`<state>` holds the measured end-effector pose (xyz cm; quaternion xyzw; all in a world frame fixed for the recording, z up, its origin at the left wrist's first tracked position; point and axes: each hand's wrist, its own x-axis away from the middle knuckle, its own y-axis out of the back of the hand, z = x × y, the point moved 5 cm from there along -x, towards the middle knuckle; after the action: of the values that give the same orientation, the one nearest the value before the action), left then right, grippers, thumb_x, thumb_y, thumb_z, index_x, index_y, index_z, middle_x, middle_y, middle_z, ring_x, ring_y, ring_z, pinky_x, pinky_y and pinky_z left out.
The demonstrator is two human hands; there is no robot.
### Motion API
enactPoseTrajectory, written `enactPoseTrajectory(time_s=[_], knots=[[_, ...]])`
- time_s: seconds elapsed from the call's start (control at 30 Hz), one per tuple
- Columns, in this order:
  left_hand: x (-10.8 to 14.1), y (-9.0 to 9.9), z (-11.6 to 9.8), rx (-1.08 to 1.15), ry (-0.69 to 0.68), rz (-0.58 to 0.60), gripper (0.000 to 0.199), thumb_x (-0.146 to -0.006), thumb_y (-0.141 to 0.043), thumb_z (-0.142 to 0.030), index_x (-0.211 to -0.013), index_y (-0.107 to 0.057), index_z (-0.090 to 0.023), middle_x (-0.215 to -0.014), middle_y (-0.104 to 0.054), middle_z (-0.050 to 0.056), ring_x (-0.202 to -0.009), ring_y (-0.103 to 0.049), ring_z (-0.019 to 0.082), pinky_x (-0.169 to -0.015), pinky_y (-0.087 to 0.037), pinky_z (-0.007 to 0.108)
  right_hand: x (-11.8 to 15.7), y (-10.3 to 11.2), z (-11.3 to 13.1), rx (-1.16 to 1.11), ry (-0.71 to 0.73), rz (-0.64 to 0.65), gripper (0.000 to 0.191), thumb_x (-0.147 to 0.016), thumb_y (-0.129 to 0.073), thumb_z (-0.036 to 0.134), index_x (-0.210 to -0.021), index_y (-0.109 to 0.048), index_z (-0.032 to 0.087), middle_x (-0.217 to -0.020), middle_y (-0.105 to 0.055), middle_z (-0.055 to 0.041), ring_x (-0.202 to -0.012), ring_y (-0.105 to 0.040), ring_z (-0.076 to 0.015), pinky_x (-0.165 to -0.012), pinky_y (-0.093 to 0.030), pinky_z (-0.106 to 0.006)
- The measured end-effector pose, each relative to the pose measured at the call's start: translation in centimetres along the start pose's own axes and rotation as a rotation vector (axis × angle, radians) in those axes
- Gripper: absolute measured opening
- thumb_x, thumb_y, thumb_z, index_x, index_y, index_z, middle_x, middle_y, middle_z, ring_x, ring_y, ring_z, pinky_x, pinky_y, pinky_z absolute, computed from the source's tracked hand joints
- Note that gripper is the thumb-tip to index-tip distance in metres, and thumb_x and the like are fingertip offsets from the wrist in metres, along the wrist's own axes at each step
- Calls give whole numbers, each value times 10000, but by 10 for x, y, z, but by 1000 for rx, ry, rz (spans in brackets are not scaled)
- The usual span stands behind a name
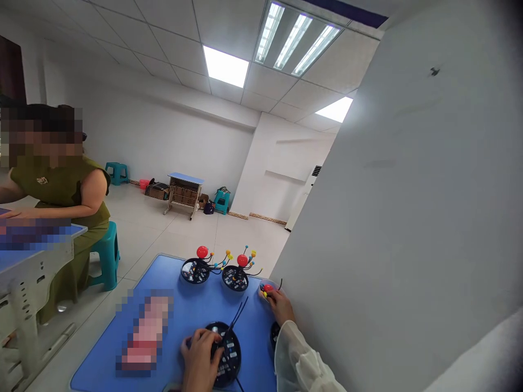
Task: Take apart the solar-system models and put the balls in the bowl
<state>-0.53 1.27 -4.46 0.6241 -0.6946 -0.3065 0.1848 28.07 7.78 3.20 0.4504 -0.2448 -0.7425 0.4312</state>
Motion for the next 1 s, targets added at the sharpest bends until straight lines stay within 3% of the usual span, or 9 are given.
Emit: enactPoseTrajectory(time_s=[0.5,0.77,0.9,1.0], knots=[[3,10,-9,-20,10,-6,262,-850,-516,-137,-980,-697,-274,-1096,-725,30,-1147,-568,218,-1041,-235,479,0,-9,1,48,-4,72,303,-821,-481,193,-874,-778,219,-986,-751,-73,-946,-696,-234,-870,-536,-353],[8,17,-16,9,-24,-67,268,-843,-502,-112,-948,-698,-261,-1065,-739,27,-1119,-590,221,-1048,-235,517,20,-3,39,-12,138,13,374,-927,-386,269,-1105,-712,219,-1147,-704,-98,-1061,-662,-240,-940,-521,-400],[5,14,-12,-13,-18,-52,264,-822,-529,-112,-942,-710,-261,-1055,-742,33,-1108,-601,234,-1027,-264,528,37,-15,59,8,195,48,356,-942,-381,248,-1064,-715,227,-1112,-716,-84,-1060,-661,-211,-959,-505,-354],[5,12,-9,-30,-27,-45,263,-824,-533,-122,-948,-713,-269,-1064,-741,32,-1121,-599,240,-1030,-267,536,36,-18,57,97,161,83,345,-924,-392,190,-1034,-716,236,-1099,-722,-69,-1012,-678,-200,-896,-521,-328]])
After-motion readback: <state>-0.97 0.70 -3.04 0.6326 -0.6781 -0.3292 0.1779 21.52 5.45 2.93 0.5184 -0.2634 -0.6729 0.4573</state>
